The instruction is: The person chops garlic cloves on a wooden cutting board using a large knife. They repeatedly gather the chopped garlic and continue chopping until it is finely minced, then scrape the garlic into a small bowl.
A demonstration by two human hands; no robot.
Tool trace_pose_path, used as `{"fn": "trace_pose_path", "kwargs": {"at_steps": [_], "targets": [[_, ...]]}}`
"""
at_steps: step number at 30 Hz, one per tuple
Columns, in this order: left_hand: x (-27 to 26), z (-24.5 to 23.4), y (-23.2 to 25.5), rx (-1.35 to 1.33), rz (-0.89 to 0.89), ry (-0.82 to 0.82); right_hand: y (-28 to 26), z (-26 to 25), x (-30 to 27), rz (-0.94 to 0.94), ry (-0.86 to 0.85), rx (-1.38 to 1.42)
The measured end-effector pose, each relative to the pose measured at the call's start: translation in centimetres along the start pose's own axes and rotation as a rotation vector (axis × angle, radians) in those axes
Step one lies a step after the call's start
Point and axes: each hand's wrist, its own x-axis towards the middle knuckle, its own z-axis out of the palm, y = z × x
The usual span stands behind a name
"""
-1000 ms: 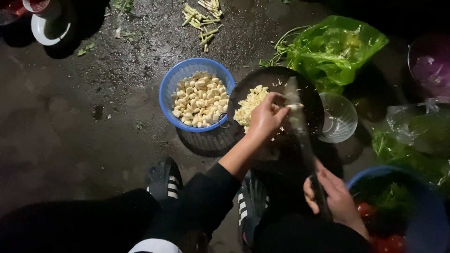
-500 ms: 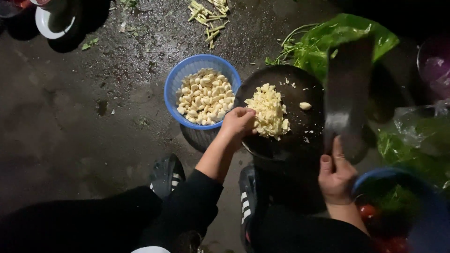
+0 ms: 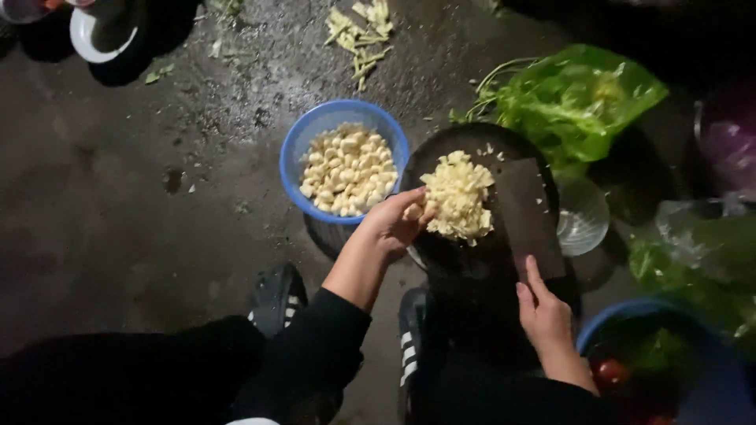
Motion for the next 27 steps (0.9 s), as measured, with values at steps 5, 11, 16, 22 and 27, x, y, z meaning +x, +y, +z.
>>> {"fn": "trace_pose_path", "kwargs": {"at_steps": [5,11,16,22,27], "targets": [[2.1,-1.4,-0.4,0.234,0.033,-0.343,-3.3,-4.9,-0.7,0.262,-0.121,0.562],[1.7,-0.7,-0.5,0.134,0.137,-0.145,-7.0,-6.3,-0.7,0.279,-0.24,1.115],[1.5,1.0,-1.1,0.236,0.297,-0.262,-10.1,-6.6,-1.6,0.279,-0.441,1.223],[2.7,5.0,-2.3,0.291,0.345,-0.298,-10.6,-9.5,-2.7,0.333,-0.478,1.391],[5.2,6.2,-3.2,0.223,0.338,-0.262,-10.3,-10.2,-3.3,0.261,-0.628,1.539]]}}
